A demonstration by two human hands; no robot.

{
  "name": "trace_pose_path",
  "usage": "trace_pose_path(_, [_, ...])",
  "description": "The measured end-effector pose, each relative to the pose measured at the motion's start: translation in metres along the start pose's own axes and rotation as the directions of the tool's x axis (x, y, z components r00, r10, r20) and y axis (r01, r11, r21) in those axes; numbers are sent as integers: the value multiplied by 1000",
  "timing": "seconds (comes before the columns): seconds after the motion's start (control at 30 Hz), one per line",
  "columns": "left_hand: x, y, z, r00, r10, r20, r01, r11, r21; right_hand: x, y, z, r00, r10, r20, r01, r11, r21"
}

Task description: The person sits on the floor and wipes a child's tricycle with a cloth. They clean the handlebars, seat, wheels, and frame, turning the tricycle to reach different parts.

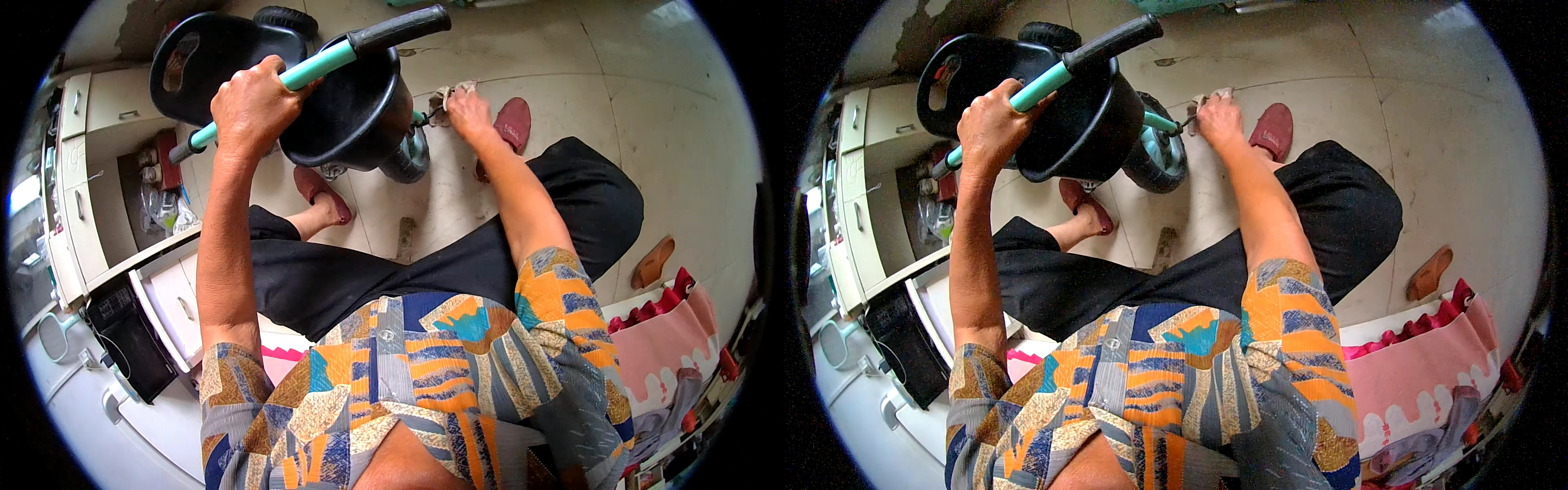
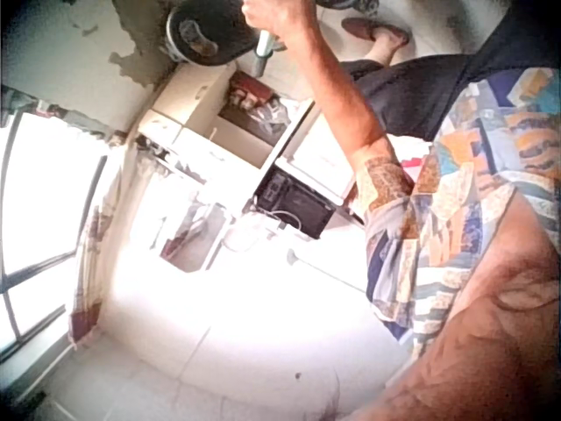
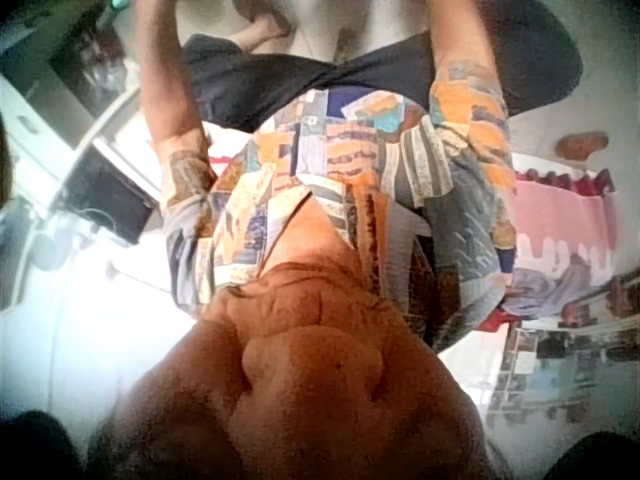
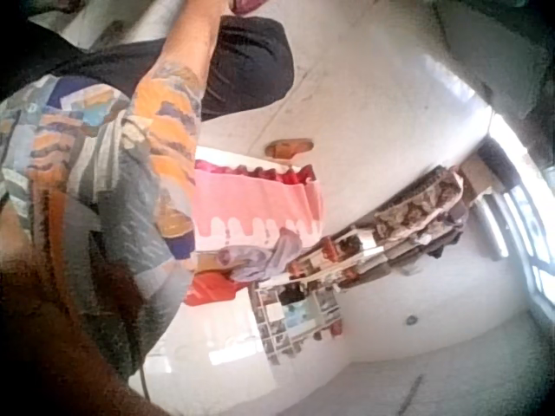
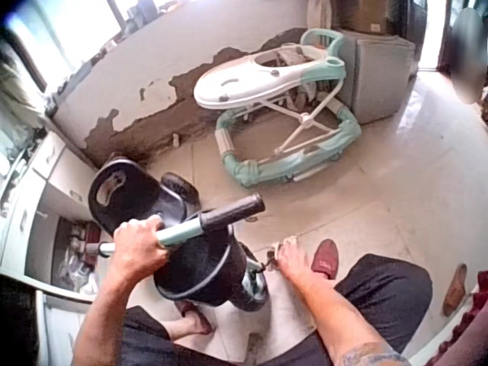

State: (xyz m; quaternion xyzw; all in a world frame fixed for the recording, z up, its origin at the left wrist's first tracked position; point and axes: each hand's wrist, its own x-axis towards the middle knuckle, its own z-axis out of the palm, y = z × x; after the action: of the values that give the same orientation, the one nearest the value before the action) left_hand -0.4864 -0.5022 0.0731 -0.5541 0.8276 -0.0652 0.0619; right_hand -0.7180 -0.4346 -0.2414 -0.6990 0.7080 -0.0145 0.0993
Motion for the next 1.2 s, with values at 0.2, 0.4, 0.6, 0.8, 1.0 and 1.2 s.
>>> trace_pose_path(0.2, [5,4,-1,999,-38,-1,38,999,20,-36,-60,24,981,-13,195,-47,953,300])
trace_pose_path(0.4, [7,2,4,999,-54,-2,54,998,-20,-46,-68,14,919,393,27,-296,646,704])
trace_pose_path(0.6, [3,-5,5,995,20,-94,-26,998,-63,-29,-39,-9,843,531,85,-360,441,822])
trace_pose_path(0.8, [2,-27,0,995,52,87,-26,959,-281,-84,-102,-58,966,225,-127,-14,536,844])
trace_pose_path(1.0, [-23,-82,7,993,113,-41,-120,914,-387,-126,-149,-73,989,-106,-102,146,610,779])
trace_pose_path(1.2, [-36,-91,35,932,164,-324,-219,965,-141,-116,-180,-40,962,-227,-152,262,609,749])
